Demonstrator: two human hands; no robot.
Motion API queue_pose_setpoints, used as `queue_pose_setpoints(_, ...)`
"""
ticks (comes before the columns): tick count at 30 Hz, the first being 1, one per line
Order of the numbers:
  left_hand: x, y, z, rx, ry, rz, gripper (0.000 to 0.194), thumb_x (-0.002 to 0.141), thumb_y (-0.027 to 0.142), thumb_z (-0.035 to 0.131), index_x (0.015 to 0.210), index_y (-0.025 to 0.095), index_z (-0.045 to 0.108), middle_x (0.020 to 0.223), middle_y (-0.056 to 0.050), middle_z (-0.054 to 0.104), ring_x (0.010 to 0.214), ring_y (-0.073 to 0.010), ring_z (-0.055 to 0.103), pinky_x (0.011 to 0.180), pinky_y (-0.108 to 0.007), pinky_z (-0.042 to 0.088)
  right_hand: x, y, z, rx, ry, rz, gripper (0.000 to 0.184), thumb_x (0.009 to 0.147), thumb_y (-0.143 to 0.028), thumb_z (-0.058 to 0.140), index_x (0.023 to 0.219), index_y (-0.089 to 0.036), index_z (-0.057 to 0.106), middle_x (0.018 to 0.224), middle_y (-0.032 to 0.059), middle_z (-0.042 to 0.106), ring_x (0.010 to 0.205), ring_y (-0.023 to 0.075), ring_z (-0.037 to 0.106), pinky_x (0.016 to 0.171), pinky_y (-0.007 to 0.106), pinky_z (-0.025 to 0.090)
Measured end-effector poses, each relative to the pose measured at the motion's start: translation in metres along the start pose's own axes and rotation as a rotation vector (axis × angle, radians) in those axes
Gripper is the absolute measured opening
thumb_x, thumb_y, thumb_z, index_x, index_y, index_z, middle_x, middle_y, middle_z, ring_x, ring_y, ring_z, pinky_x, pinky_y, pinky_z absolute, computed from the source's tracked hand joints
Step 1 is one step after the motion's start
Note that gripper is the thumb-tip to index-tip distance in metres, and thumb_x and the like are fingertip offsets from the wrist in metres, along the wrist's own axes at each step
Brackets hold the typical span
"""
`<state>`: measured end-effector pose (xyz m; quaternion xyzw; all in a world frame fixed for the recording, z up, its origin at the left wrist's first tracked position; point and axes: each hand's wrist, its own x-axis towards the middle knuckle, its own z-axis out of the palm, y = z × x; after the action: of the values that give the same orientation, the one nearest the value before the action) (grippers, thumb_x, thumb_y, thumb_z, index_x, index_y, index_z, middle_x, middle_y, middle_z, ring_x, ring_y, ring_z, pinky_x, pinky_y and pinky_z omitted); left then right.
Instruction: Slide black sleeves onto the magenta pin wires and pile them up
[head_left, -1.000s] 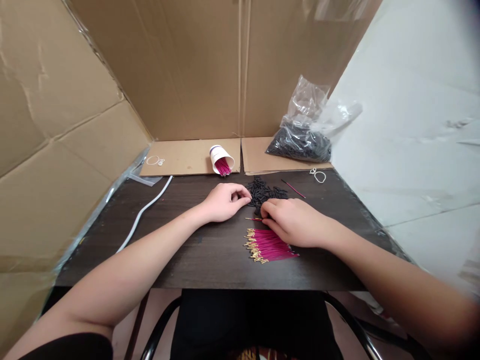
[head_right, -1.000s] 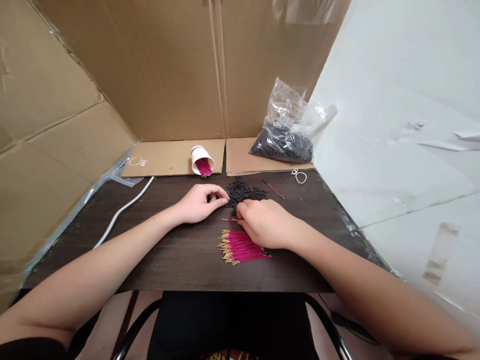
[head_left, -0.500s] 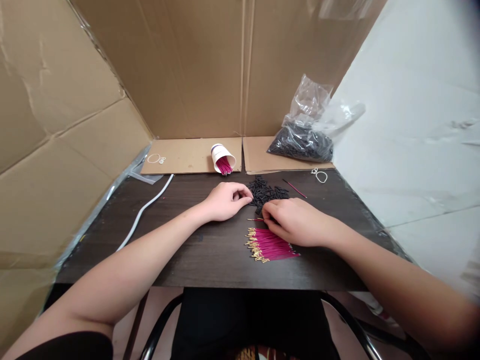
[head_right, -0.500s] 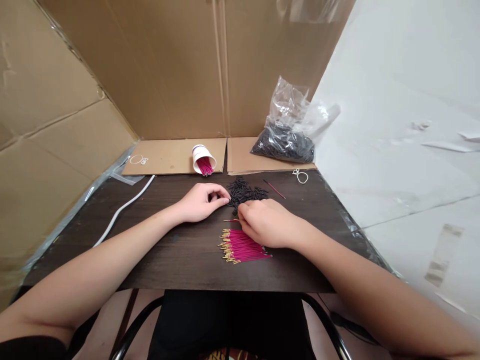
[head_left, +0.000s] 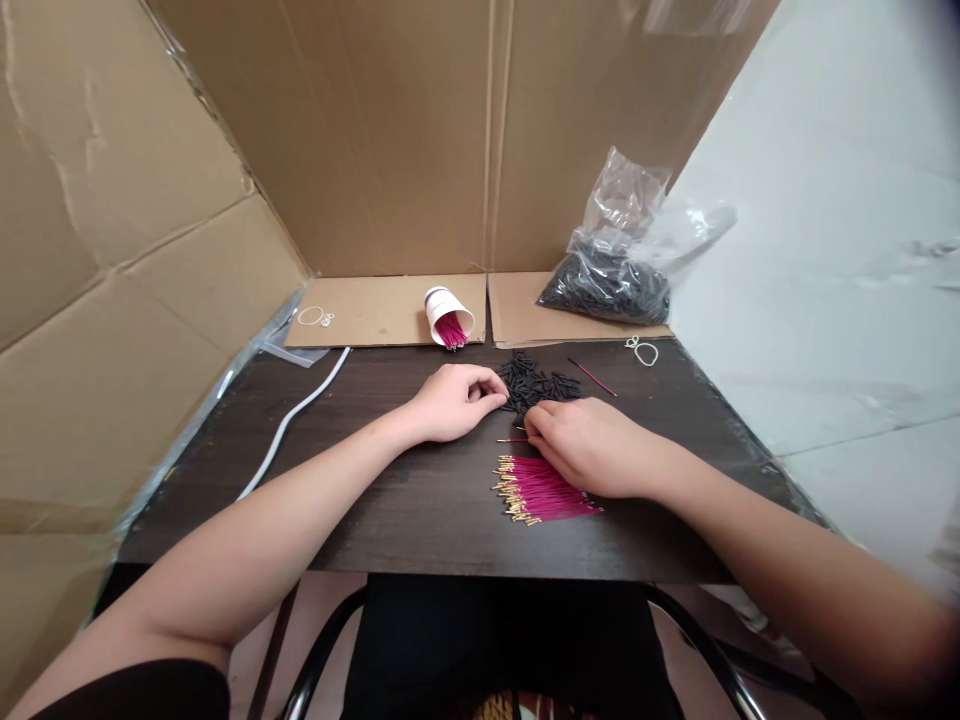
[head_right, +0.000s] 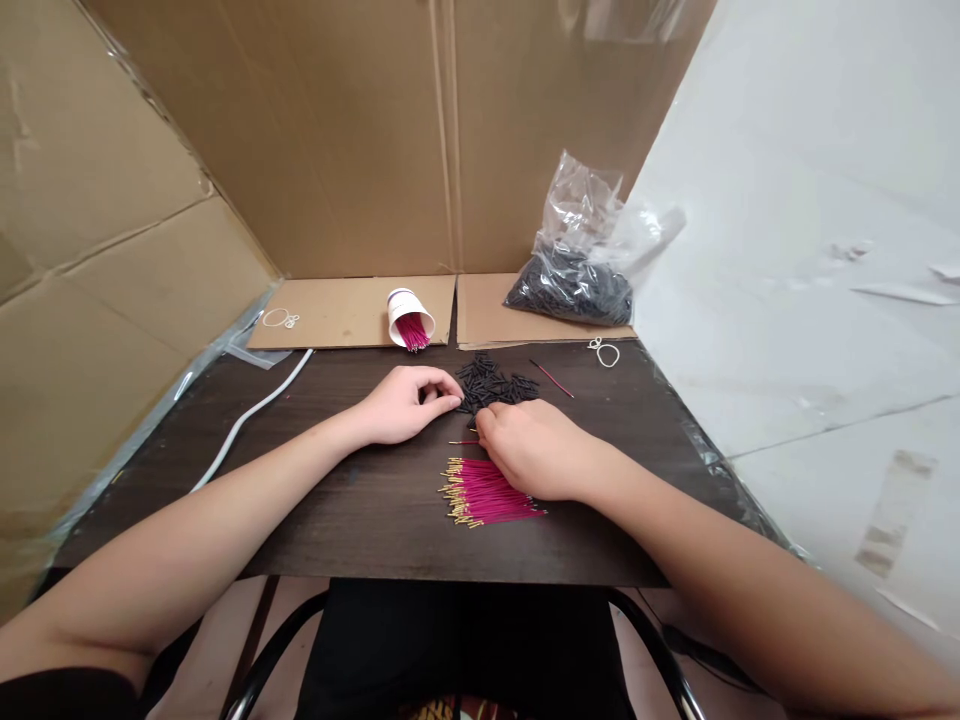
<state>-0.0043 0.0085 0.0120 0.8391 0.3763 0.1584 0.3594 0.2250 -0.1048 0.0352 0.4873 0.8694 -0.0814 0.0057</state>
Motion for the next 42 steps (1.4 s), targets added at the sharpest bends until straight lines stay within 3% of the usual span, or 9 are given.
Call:
queue_pose_setpoints(5,0.001,0.0,-0.001,-0.041,0.013,-0.014,0.023,0.097,0.039,0.071,0.102,0.02,0.083,0.088,-0.002,0.076,0.072,-0.0132,0.055,0.07,-0.03,0.041,0.002,0.007,0.003,0.016,0.223,-0.06,0.016,0.112,-0.023,0.048,0.1,-0.017,0.058,0.099,0.0118,0.069,0.087,0.024,0.061,0.073,0.036,0.039)
queue_pose_setpoints(11,0.006,-0.008,-0.001,-0.178,0.049,-0.013,0.027,0.095,0.042,0.073,0.101,0.017,0.082,0.085,-0.003,0.074,0.073,-0.0133,0.055,0.07,-0.029,0.042,0.007,0.025,0.003,0.337,0.513,-0.114,0.011,0.11,-0.02,0.057,0.114,-0.019,0.066,0.102,0.0074,0.075,0.092,0.0209,0.067,0.081,0.034,0.051)
queue_pose_setpoints(14,0.007,-0.009,-0.001,-0.199,0.057,-0.012,0.027,0.095,0.042,0.073,0.1,0.016,0.081,0.086,-0.004,0.074,0.074,-0.0136,0.056,0.071,-0.029,0.043,0.011,0.032,0.006,0.367,0.584,-0.128,0.013,0.108,-0.02,0.063,0.117,-0.018,0.072,0.106,0.0071,0.077,0.094,0.0205,0.07,0.085,0.035,0.054)
queue_pose_setpoints(19,0.005,-0.006,-0.001,-0.181,0.055,-0.006,0.026,0.095,0.041,0.073,0.101,0.017,0.082,0.087,-0.003,0.075,0.073,-0.0131,0.055,0.071,-0.029,0.043,0.017,0.035,0.011,0.353,0.659,-0.099,0.013,0.108,-0.019,0.062,0.103,-0.017,0.074,0.093,0.0053,0.074,0.081,0.017,0.066,0.075,0.033,0.052)
queue_pose_setpoints(42,0.003,-0.004,0.001,-0.186,0.063,0.001,0.028,0.096,0.043,0.074,0.102,0.017,0.083,0.087,-0.004,0.075,0.072,-0.0126,0.055,0.069,-0.028,0.043,0.017,0.038,0.016,0.318,0.618,-0.044,0.015,0.107,-0.021,0.058,0.104,-0.017,0.073,0.097,0.0083,0.075,0.084,0.0197,0.067,0.078,0.035,0.051)
